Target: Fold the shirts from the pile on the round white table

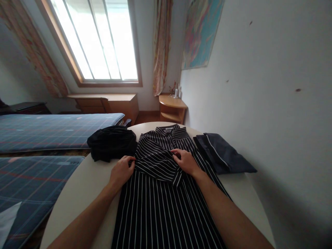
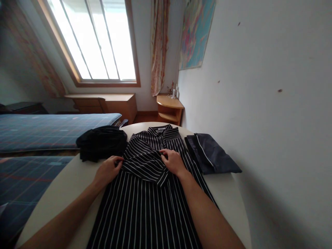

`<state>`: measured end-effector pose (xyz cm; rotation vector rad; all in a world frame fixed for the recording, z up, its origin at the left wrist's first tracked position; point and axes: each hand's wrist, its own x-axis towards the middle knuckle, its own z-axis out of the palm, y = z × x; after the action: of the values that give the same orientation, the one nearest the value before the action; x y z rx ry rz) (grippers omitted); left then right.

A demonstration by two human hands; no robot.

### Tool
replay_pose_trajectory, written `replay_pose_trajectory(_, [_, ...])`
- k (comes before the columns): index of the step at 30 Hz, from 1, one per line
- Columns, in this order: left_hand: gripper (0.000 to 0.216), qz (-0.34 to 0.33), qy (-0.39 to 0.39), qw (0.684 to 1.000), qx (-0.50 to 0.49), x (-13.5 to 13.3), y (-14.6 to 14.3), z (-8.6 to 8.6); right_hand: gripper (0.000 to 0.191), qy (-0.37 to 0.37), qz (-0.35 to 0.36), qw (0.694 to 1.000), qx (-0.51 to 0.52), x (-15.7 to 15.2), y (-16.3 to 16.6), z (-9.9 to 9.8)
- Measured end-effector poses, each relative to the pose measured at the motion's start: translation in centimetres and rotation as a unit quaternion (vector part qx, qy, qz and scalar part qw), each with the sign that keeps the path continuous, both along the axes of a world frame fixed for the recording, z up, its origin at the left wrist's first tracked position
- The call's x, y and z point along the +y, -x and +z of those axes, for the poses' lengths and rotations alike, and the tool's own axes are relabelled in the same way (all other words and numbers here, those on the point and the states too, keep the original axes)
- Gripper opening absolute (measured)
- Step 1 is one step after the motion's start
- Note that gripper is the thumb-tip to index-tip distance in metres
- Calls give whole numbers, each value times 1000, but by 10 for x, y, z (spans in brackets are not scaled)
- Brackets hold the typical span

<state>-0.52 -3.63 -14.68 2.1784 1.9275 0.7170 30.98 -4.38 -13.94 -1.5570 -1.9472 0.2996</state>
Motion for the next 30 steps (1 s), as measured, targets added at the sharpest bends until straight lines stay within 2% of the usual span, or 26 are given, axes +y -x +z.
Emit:
replay_pose_trajectory(5, [27,-7,-6,1000,3,-1,-2,-1,25,57,-26,996,-65,10,6,8])
replay_pose_trajectory(9, [28,-10,-5,1000,7,-2,-5,2,34,124,-52,982,-135,30,20,23])
replay_pose_trajectory(13, [26,-19,-5,999,27,-2,-5,5,31,130,-39,981,-138,58,47,31])
replay_pose_trajectory(19, [26,-42,-33,997,61,3,-1,0,47,126,2,985,-121,108,99,24])
replay_pose_trajectory(25, [30,-54,-52,995,63,8,3,-7,35,137,33,984,-110,151,131,17])
replay_pose_trajectory(30, [33,-54,-44,996,53,10,2,-7,42,140,39,985,-95,172,146,17])
